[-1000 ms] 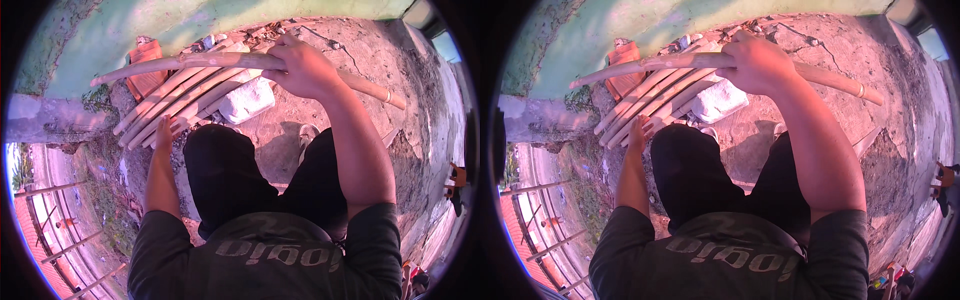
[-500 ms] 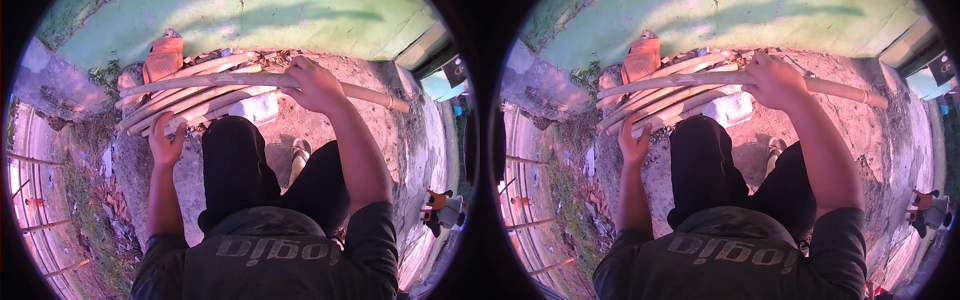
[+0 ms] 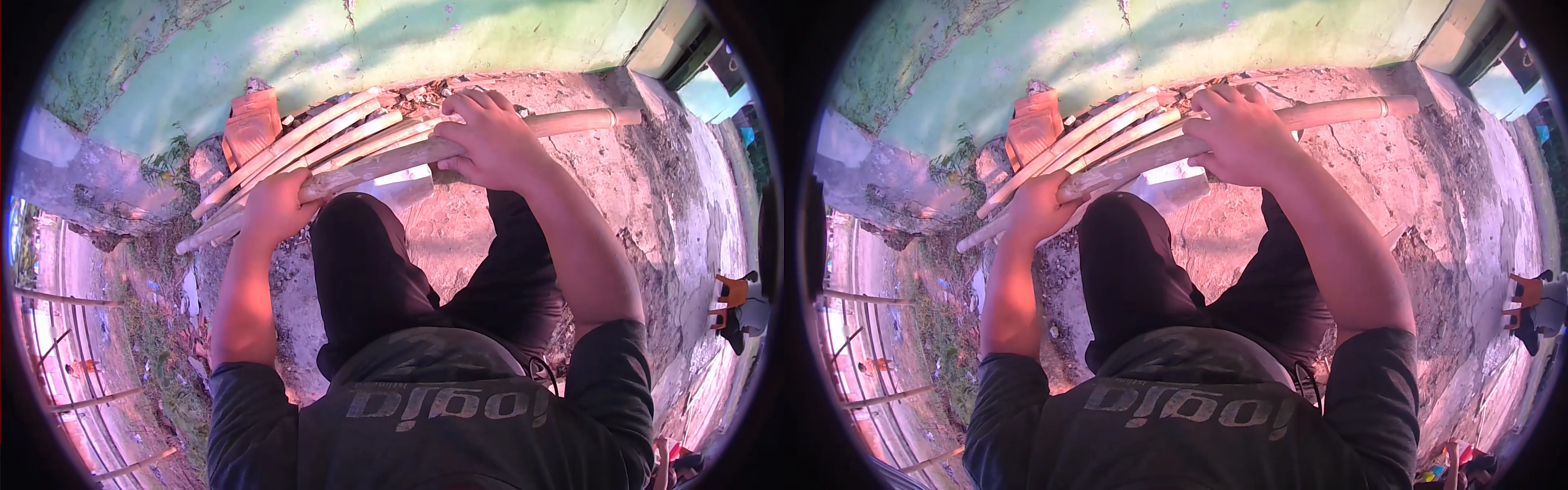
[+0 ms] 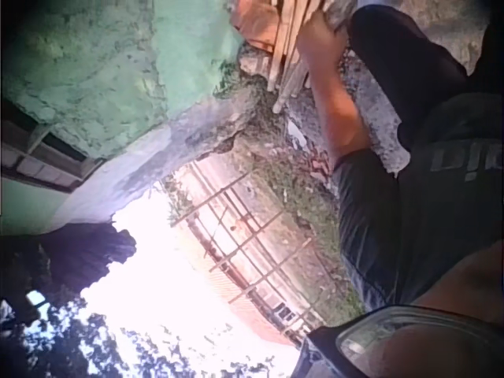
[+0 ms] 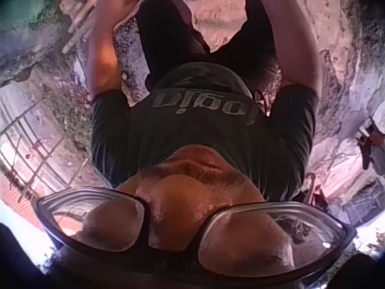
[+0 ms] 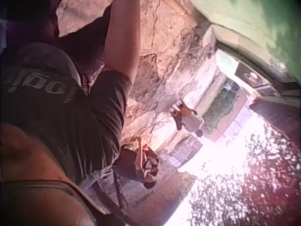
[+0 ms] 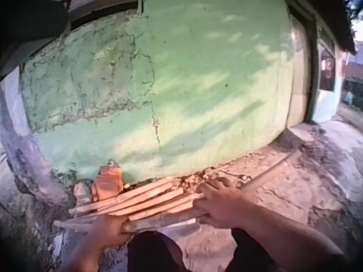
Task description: The person selects bamboo stalks and uses a hand saw to cut them.
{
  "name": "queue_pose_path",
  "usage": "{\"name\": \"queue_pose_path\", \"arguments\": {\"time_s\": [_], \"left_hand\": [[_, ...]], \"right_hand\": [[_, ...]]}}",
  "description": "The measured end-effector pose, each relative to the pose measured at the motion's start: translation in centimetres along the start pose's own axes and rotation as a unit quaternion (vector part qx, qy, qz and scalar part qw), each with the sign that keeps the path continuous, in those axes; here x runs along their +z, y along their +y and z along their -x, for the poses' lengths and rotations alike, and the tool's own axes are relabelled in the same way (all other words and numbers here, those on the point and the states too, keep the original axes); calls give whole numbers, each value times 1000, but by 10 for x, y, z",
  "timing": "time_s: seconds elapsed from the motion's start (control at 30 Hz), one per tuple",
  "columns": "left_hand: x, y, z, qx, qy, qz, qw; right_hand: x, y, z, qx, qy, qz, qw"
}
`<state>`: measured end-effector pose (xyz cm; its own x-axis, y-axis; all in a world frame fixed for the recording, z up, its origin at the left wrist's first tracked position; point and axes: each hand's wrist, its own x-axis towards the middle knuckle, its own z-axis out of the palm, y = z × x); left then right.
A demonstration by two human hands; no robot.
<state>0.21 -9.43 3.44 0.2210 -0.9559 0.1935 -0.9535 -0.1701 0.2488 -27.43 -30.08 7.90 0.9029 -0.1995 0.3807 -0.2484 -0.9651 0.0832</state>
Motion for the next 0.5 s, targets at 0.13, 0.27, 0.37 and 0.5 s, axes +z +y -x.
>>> {"name": "queue_pose_path", "arguments": {"time_s": [0.13, 0.27, 0.37, 0.5], "left_hand": [[29, -1, -10, -72, -53, -36, 995], [66, -24, -25, -121, -99, -110, 982], [103, -46, -29, -152, -185, -161, 957], [141, -73, -6, -146, -209, -133, 958]], "right_hand": [[-12, 19, 43, 106, 161, -21, 981], [4, 80, 170, 329, 236, -43, 913], [64, 104, 329, 550, 159, -21, 820], [147, 31, 487, 672, 26, -58, 738]]}}
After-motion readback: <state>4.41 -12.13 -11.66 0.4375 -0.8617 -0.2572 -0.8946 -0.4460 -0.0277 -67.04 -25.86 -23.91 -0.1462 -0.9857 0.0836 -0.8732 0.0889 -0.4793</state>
